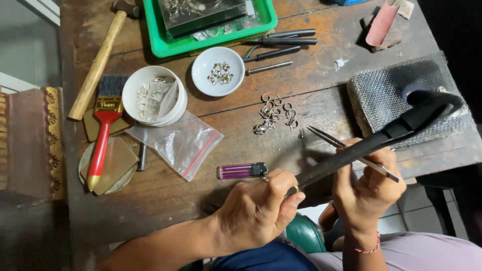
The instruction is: Soldering small metal rings using a torch and tweezers on a workbench to create jewelry
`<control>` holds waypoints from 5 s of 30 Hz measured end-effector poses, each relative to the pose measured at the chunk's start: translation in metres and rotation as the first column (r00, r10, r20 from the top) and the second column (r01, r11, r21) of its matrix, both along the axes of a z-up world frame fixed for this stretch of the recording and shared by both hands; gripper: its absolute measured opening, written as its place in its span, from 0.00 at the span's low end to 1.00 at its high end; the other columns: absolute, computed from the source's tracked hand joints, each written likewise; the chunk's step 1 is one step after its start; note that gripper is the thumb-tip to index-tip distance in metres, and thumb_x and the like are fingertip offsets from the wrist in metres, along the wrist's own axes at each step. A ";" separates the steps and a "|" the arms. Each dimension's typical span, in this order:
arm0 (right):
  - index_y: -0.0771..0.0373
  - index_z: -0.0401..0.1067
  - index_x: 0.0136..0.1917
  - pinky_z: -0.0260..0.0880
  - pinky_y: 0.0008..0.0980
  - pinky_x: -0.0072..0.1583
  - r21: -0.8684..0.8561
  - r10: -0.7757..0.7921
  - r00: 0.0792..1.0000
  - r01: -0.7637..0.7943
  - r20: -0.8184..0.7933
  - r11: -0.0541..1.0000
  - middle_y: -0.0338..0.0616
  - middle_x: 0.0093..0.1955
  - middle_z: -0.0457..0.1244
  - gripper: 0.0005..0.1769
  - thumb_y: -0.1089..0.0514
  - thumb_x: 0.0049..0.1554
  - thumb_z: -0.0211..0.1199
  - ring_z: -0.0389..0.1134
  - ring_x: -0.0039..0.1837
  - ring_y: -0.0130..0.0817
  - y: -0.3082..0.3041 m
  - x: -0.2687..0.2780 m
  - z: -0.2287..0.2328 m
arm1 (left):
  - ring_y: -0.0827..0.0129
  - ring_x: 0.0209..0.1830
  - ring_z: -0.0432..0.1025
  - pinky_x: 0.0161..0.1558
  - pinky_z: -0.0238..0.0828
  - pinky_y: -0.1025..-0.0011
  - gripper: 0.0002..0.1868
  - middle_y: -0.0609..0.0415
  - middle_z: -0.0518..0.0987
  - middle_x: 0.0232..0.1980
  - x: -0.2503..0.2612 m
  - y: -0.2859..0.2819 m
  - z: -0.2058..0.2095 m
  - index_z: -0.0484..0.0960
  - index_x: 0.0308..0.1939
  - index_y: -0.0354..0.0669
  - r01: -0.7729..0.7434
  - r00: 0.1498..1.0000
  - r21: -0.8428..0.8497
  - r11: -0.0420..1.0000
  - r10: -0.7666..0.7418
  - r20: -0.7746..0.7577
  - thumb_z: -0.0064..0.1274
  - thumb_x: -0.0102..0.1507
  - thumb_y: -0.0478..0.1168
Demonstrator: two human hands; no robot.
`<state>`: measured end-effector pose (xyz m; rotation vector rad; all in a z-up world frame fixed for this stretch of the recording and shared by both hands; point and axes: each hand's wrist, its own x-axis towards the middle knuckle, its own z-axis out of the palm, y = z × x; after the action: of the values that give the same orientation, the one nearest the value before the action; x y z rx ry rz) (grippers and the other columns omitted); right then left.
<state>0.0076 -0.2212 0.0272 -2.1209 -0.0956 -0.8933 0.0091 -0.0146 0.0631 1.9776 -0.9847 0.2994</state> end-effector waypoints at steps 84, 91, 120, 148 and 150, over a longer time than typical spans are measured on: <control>0.65 0.54 0.55 0.67 0.37 0.61 0.294 -0.123 0.968 0.055 0.218 0.954 0.64 0.50 0.61 0.14 0.67 0.68 0.61 0.67 0.54 0.48 -0.093 0.015 -0.023 | 0.66 0.25 0.76 0.31 0.73 0.71 0.13 0.74 0.85 0.35 -0.036 -0.003 -0.024 0.76 0.45 0.60 -0.608 0.745 0.315 0.729 0.660 -0.091 0.44 0.62 0.55; 0.65 0.55 0.54 0.67 0.34 0.58 0.320 -0.153 0.964 0.077 0.219 0.944 0.63 0.49 0.61 0.14 0.68 0.68 0.62 0.67 0.52 0.46 -0.090 0.015 -0.024 | 0.68 0.23 0.74 0.29 0.72 0.71 0.12 0.74 0.84 0.34 -0.033 -0.005 -0.035 0.76 0.44 0.60 -0.651 0.744 0.228 0.724 0.668 0.001 0.43 0.63 0.56; 0.62 0.53 0.55 0.66 0.27 0.52 0.494 -0.385 0.848 0.174 0.365 0.852 0.59 0.49 0.60 0.13 0.63 0.67 0.58 0.63 0.47 0.38 -0.077 0.029 -0.031 | 0.62 0.14 0.75 0.20 0.70 0.68 0.13 0.59 0.78 0.16 -0.030 0.009 -0.079 0.78 0.39 0.65 -0.705 0.657 0.206 0.679 0.734 -0.173 0.46 0.59 0.60; 0.61 0.52 0.54 0.60 0.33 0.53 0.374 -0.304 0.866 0.150 0.397 0.915 0.58 0.45 0.59 0.14 0.64 0.64 0.58 0.61 0.47 0.43 -0.085 0.025 -0.044 | 0.67 0.20 0.73 0.26 0.70 0.72 0.15 0.72 0.84 0.33 -0.028 0.002 -0.048 0.75 0.45 0.58 -0.649 0.752 0.147 0.746 0.658 -0.021 0.41 0.63 0.58; 0.61 0.52 0.53 0.59 0.34 0.53 0.351 -0.291 0.875 0.153 0.386 0.924 0.59 0.44 0.59 0.14 0.65 0.64 0.58 0.61 0.46 0.43 -0.085 0.023 -0.043 | 0.69 0.20 0.74 0.25 0.71 0.74 0.15 0.70 0.84 0.34 -0.028 0.002 -0.046 0.74 0.45 0.55 -0.627 0.773 0.115 0.770 0.634 -0.023 0.41 0.64 0.57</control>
<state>0.0308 -0.3059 -0.0158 -1.6312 0.0662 -1.4149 -0.0191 -0.0128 0.0172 2.3554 -0.2559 0.5633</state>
